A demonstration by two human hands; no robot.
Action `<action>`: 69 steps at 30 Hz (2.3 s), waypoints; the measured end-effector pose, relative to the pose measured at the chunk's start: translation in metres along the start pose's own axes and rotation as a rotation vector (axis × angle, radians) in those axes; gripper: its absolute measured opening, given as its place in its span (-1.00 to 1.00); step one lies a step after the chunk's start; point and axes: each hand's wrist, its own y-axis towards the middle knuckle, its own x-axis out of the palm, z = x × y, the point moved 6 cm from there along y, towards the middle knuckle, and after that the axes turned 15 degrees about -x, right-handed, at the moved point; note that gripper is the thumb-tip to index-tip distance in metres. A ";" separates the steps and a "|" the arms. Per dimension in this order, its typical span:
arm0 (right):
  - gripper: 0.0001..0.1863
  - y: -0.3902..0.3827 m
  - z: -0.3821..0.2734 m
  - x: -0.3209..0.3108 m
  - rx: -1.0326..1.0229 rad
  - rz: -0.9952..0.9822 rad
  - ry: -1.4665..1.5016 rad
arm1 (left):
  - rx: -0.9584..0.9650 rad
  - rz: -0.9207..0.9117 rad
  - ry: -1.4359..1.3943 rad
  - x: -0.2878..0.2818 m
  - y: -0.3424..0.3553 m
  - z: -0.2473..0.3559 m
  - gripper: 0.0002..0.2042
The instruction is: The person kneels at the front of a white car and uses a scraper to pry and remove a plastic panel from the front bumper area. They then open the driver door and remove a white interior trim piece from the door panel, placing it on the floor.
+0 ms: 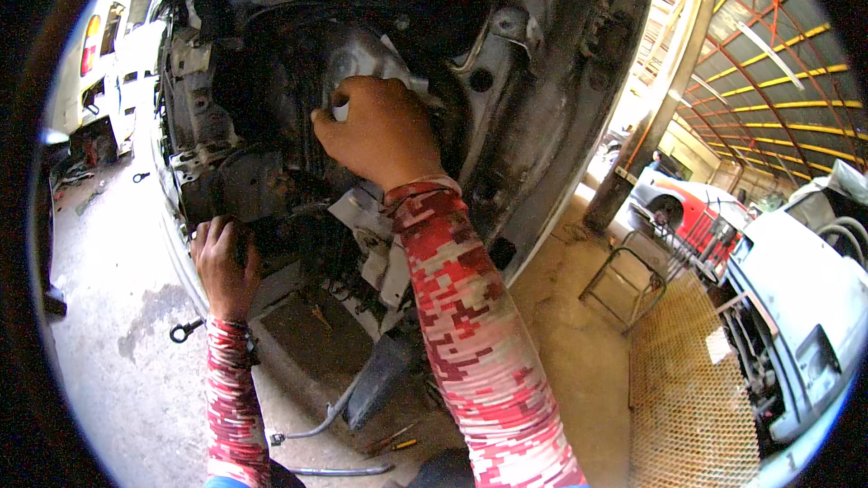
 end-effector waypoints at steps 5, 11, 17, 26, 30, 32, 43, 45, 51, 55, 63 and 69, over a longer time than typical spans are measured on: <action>-0.67 0.002 0.001 0.001 0.004 -0.004 0.108 | -0.018 -0.008 -0.010 -0.001 0.000 -0.001 -0.84; -0.67 0.002 0.001 -0.001 -0.007 0.006 0.145 | -0.020 -0.020 -0.024 -0.002 0.002 0.002 -0.85; -0.68 0.003 0.003 0.001 0.022 0.001 0.253 | -0.024 -0.008 -0.009 -0.002 0.001 0.001 -0.86; -0.67 0.002 0.004 -0.002 0.026 0.040 0.230 | 0.038 0.027 0.016 0.001 -0.002 -0.001 -0.84; -0.65 -0.001 0.004 -0.006 -0.007 0.106 0.143 | 0.045 -0.001 0.024 0.003 -0.003 -0.002 -0.83; -0.64 -0.002 0.006 -0.005 0.002 0.124 0.145 | 0.045 0.003 0.048 0.005 -0.005 -0.003 -0.82; -0.66 0.001 0.011 0.001 0.038 0.077 0.203 | 0.058 0.015 0.039 0.007 -0.005 -0.007 -0.82; -0.66 0.001 0.010 0.001 0.015 0.088 0.219 | 0.052 0.017 0.034 0.006 -0.005 -0.007 -0.82; -0.64 0.001 0.011 0.002 0.057 0.049 0.216 | 0.068 0.045 0.026 0.004 -0.003 -0.004 -0.83; -0.62 0.002 0.008 -0.001 0.059 0.005 0.210 | 0.018 0.011 0.029 0.004 -0.003 -0.004 -0.85; -0.66 0.004 0.005 -0.001 0.059 -0.005 0.225 | 0.002 0.029 0.008 0.000 -0.002 -0.002 -0.84; -0.69 0.004 0.008 0.002 0.078 0.001 0.291 | -0.003 -0.008 -0.014 0.000 -0.002 -0.005 -0.82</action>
